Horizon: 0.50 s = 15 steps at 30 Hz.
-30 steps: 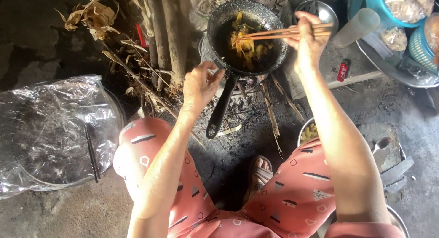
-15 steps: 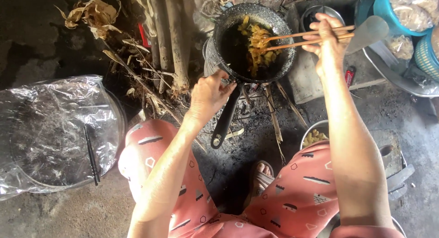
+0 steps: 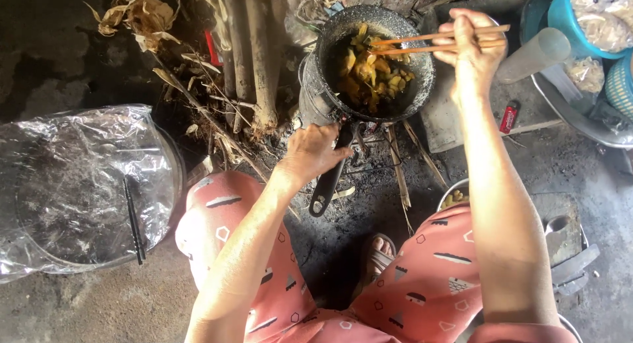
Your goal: Stir-frying sliced ginger in a pan over a traditional wood-fired stove using chopsticks.
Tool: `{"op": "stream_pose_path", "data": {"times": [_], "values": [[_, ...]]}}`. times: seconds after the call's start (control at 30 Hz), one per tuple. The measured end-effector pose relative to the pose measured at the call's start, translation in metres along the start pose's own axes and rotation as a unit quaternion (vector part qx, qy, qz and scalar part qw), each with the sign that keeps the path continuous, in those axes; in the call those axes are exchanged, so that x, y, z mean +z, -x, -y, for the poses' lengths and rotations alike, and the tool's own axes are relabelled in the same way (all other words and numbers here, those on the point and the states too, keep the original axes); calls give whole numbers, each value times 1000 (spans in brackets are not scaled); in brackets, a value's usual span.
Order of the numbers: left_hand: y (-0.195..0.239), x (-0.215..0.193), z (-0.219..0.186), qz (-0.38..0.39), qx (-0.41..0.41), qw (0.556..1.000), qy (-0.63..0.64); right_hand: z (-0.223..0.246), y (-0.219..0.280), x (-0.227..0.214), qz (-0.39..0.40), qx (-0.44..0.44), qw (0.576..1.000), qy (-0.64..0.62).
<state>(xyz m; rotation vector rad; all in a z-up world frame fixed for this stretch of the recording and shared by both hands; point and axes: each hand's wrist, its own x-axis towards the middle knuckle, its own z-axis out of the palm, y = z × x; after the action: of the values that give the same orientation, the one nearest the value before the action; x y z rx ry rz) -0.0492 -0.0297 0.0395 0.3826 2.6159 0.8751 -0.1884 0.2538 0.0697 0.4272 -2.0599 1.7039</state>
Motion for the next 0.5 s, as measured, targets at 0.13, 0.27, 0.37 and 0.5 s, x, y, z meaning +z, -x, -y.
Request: {"op": "stream_pose_path", "data": {"times": [0.13,0.27,0.37,0.5], "values": [[1,3,-9,82,-56,995,5,-32,-4,4,4,-95,994,48],[-6,22,3,63,0,997,48,-30,4,19,53,-43,996,53],[-9,31,10,29,27,998,45,-25,0,22,64,-72,993,67],[-7,32,7,-1,31,998,63,-49,-1,25,31,-93,995,11]]}}
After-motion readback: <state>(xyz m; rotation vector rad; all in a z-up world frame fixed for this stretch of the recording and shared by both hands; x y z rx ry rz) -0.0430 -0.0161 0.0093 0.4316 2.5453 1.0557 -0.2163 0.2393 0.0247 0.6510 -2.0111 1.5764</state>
